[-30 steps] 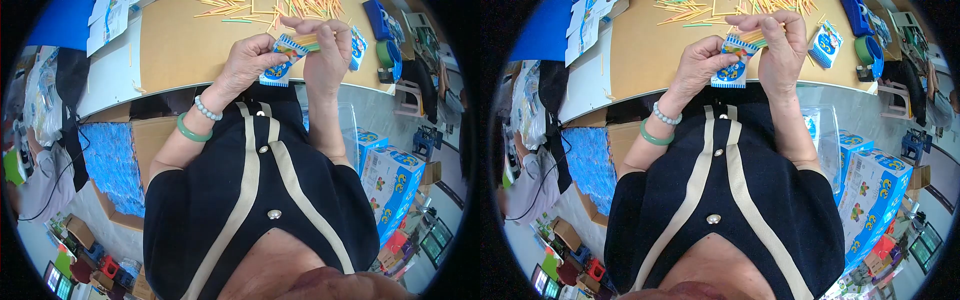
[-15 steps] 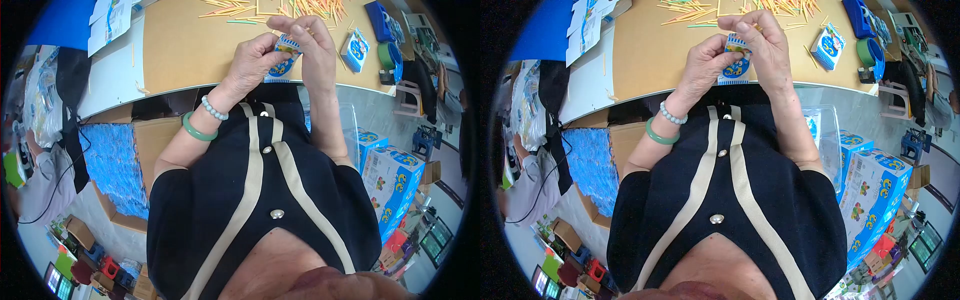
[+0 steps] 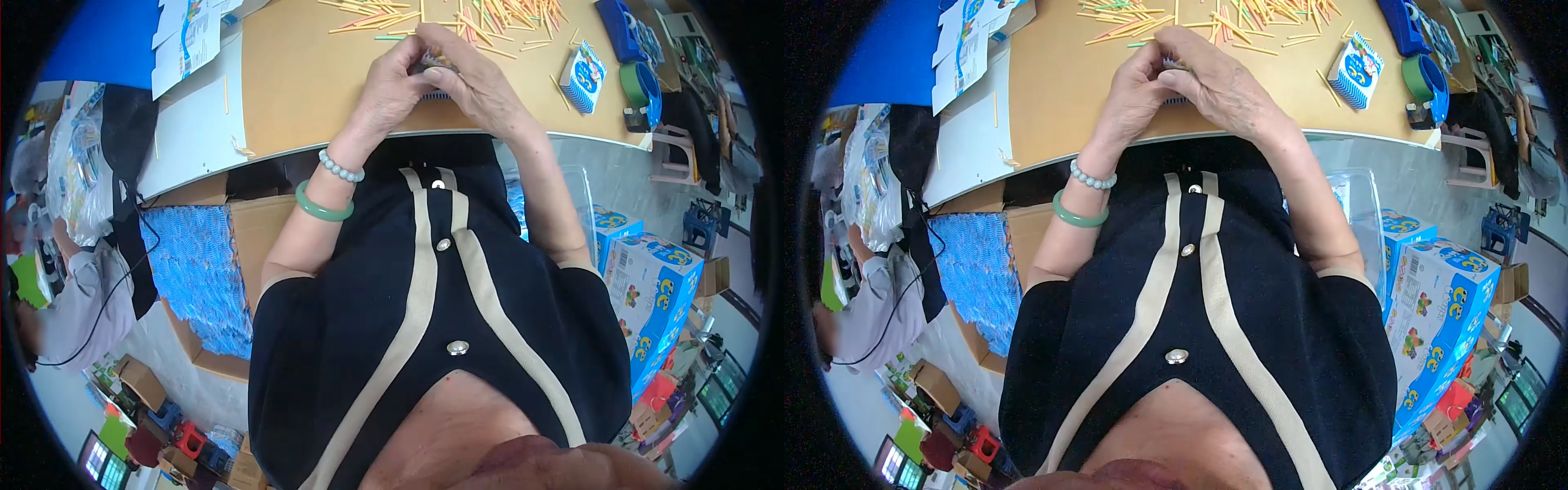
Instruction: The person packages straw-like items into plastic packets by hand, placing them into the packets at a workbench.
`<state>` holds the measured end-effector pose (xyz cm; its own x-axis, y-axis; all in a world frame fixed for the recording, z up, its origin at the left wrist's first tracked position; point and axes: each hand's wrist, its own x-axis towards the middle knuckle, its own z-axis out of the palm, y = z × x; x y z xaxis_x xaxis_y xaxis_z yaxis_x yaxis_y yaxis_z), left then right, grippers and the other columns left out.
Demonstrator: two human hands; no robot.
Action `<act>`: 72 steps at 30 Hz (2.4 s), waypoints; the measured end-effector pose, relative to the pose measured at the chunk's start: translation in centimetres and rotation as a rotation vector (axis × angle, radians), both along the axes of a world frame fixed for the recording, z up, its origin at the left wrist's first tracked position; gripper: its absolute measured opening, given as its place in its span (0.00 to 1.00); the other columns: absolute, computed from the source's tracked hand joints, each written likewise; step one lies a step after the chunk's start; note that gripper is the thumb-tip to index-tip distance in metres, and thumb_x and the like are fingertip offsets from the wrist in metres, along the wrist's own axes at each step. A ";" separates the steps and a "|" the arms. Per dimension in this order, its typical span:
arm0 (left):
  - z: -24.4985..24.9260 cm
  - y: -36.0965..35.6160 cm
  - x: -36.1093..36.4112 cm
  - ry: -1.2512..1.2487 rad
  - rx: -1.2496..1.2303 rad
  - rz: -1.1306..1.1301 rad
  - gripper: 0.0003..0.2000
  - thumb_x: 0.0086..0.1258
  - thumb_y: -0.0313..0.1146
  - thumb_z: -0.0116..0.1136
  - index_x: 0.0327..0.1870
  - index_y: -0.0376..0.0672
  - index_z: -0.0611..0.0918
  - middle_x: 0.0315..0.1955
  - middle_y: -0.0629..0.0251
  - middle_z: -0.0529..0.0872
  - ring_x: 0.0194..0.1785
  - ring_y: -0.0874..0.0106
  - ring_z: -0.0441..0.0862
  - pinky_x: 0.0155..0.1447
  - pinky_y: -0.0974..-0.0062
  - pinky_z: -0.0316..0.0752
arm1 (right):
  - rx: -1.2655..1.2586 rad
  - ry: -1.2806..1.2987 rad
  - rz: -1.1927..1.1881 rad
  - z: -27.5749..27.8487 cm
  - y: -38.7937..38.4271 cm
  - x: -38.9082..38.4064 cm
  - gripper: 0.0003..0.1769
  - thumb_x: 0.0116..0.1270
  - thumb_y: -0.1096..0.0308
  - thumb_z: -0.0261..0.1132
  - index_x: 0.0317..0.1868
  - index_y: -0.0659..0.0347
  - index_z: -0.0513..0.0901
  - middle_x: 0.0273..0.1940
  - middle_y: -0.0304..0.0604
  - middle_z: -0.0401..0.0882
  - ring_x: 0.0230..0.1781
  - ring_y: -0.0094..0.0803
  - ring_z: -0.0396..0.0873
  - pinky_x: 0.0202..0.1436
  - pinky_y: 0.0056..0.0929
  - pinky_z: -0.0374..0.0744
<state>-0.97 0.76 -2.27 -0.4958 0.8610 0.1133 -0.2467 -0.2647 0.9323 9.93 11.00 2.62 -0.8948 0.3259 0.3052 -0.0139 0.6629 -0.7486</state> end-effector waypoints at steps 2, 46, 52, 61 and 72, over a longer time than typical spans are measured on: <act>-0.1 -0.3 0.0 -0.054 0.027 -0.024 0.06 0.67 0.22 0.57 0.44 0.36 0.79 0.36 0.70 0.83 0.41 0.81 0.78 0.47 0.83 0.76 | -0.120 0.151 -0.033 -0.2 -0.2 0.3 0.21 0.67 0.71 0.61 0.61 0.62 0.74 0.49 0.41 0.80 0.48 0.29 0.78 0.54 0.27 0.75; 3.5 4.2 9.8 0.475 -0.274 -0.218 0.08 0.65 0.25 0.63 0.44 0.36 0.85 0.35 0.67 0.85 0.40 0.79 0.82 0.46 0.84 0.75 | -0.479 -0.915 -0.755 -32.9 -2.8 42.5 0.15 0.53 0.69 0.67 0.43 0.59 0.84 0.35 0.54 0.84 0.36 0.44 0.83 0.44 0.39 0.79; 3.0 3.5 8.7 0.442 -0.343 -0.215 0.07 0.66 0.25 0.61 0.44 0.36 0.85 0.36 0.68 0.84 0.40 0.79 0.82 0.47 0.83 0.76 | 0.043 -0.874 -0.957 -32.7 -4.9 41.5 0.11 0.56 0.71 0.64 0.40 0.62 0.82 0.35 0.54 0.83 0.39 0.51 0.81 0.45 0.44 0.78; 2.9 4.0 5.6 0.422 -0.343 -0.052 0.07 0.66 0.25 0.60 0.41 0.34 0.84 0.35 0.69 0.84 0.37 0.79 0.79 0.44 0.82 0.74 | -0.839 -0.499 -0.443 -4.5 4.2 22.6 0.15 0.58 0.67 0.67 0.45 0.62 0.82 0.32 0.45 0.82 0.30 0.34 0.80 0.37 0.30 0.77; 2.5 0.2 2.0 0.468 -0.435 0.113 0.08 0.64 0.27 0.61 0.40 0.33 0.84 0.30 0.66 0.83 0.33 0.81 0.77 0.38 0.82 0.72 | 0.511 -0.469 -1.217 -1.3 14.1 10.2 0.21 0.59 0.53 0.65 0.43 0.63 0.81 0.39 0.55 0.83 0.41 0.44 0.82 0.43 0.39 0.77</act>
<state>1.03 0.97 0.22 -0.5687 0.8225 -0.0075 0.2194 0.1606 0.9623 20.09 25.06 1.31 -0.1856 0.9065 0.3792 0.9407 0.2754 -0.1979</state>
